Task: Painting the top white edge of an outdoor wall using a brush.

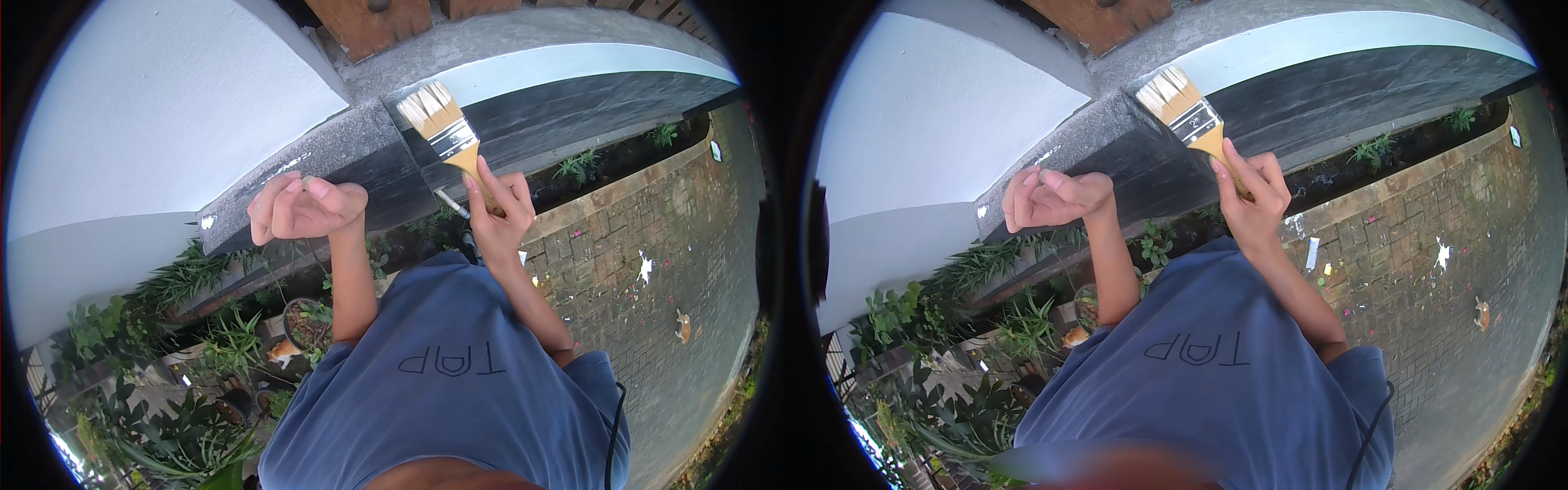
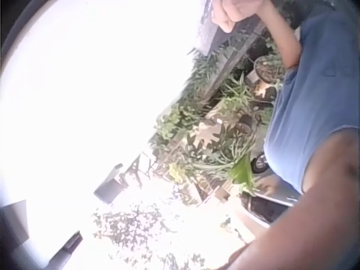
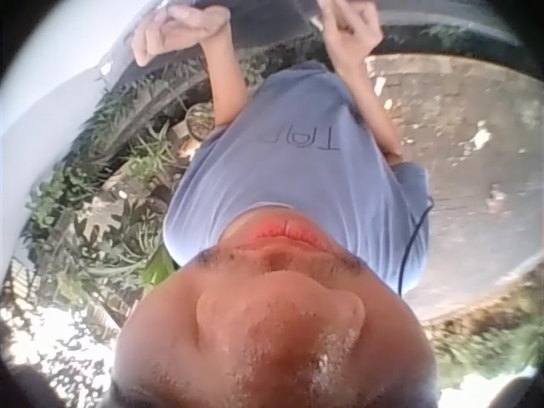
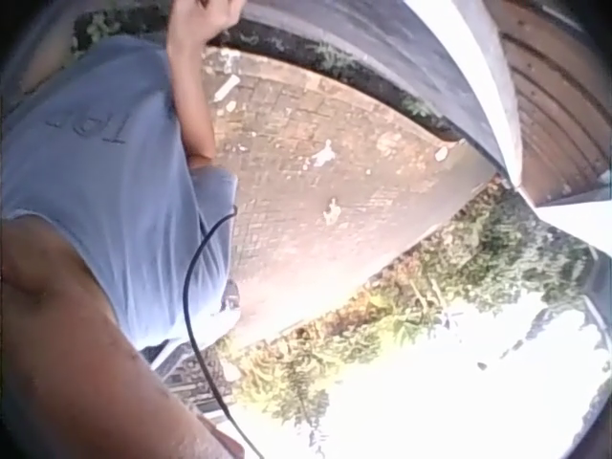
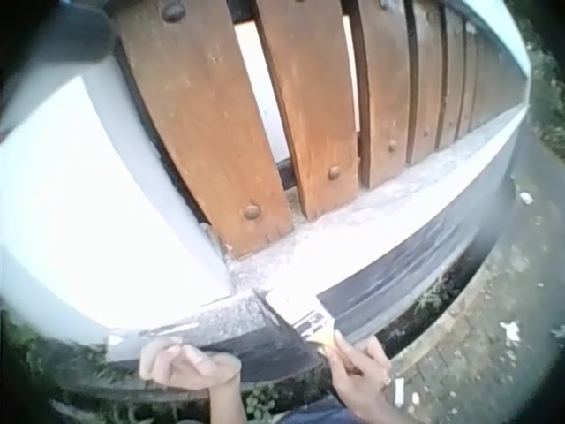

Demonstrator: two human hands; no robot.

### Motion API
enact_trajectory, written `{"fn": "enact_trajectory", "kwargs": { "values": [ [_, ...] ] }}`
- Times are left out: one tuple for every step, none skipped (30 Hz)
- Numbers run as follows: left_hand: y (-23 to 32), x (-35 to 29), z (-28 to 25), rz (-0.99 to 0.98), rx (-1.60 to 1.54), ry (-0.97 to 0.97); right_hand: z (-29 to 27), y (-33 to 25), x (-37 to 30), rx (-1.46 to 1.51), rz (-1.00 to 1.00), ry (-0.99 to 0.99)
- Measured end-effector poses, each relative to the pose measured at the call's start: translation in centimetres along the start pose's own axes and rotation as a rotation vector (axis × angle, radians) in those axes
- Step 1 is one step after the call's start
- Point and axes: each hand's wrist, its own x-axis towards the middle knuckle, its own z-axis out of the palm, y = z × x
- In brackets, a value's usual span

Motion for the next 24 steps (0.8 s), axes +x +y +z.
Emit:
{"fn": "enact_trajectory", "kwargs": {
  "values": [
    [0.0,0.0,0.0,0.002,0.001,0.001,0.5,-0.1,0.2,0.015,-0.038,0.022],
    [0.2,-0.1,0.0,-0.012,0.001,-0.002,1.0,0.0,0.3,0.015,-0.039,0.022],
    [0.2,-0.1,0.0,-0.026,0.001,-0.005,1.6,0.1,0.2,0.022,-0.055,0.043],
    [0.3,-0.1,0.1,-0.027,0.002,-0.004,2.0,0.2,0.2,0.030,-0.071,0.064],
    [0.2,0.0,0.1,-0.012,0.016,-0.006,2.4,0.2,0.1,0.036,-0.021,0.047],
    [0.2,0.1,0.0,0.003,0.029,-0.008,2.7,0.3,0.0,0.038,-0.021,0.044],
    [0.3,0.0,0.0,0.004,0.032,-0.009,3.1,0.5,0.0,0.044,-0.030,0.064],
    [0.3,-0.1,-0.1,-0.008,0.031,-0.012,3.3,0.6,-0.1,0.053,-0.040,0.084],
    [0.3,-0.1,-0.1,-0.020,0.028,-0.015,3.4,0.6,-0.1,0.056,-0.039,0.081],
    [0.3,-0.1,-0.1,-0.019,0.031,-0.015,3.5,0.6,0.0,0.067,-0.013,0.072],
    [0.2,-0.2,-0.1,-0.020,0.025,-0.008,3.5,0.6,-0.1,0.077,0.013,0.065],
    [0.2,-0.2,-0.1,-0.021,0.018,-0.001,3.5,0.8,-0.2,0.078,0.013,0.065],
    [0.2,-0.2,-0.1,-0.021,0.018,-0.001,3.5,1.2,-0.5,0.078,0.040,0.042],
    [0.2,-0.1,-0.1,-0.024,0.014,-0.001,3.5,1.5,-0.6,0.079,0.065,0.020],
    [0.2,-0.1,0.0,-0.026,0.009,0.000,3.6,1.6,-0.8,0.079,0.065,0.021],
    [0.2,-0.1,0.0,-0.026,0.008,0.001,3.5,1.7,-0.9,0.071,0.091,0.006],
    [0.1,-0.2,0.0,-0.024,0.019,0.003,3.5,1.7,-1.1,0.063,0.118,-0.010],
    [0.1,-0.2,-0.1,-0.022,0.029,0.006,3.3,1.6,-1.1,0.063,0.117,-0.008],
    [0.1,-0.2,-0.1,-0.022,0.027,0.008,3.1,1.6,-1.1,0.045,0.151,-0.036],
    [0.2,-0.3,-0.1,-0.029,0.027,0.004,2.9,1.7,-1.0,0.026,0.185,-0.062],
    [0.2,-0.3,-0.1,-0.037,0.027,0.002,2.7,1.9,-1.0,0.024,0.181,-0.058],
    [0.3,-0.4,-0.1,-0.037,0.022,0.007,2.5,2.4,-1.2,0.015,0.179,-0.082],
    [0.3,-0.4,-0.1,-0.038,0.027,0.008,2.3,2.8,-1.4,0.007,0.175,-0.107],
    [0.3,-0.4,-0.1,-0.040,0.032,0.009,2.0,3.2,-1.6,0.006,0.170,-0.103]
  ]
}}
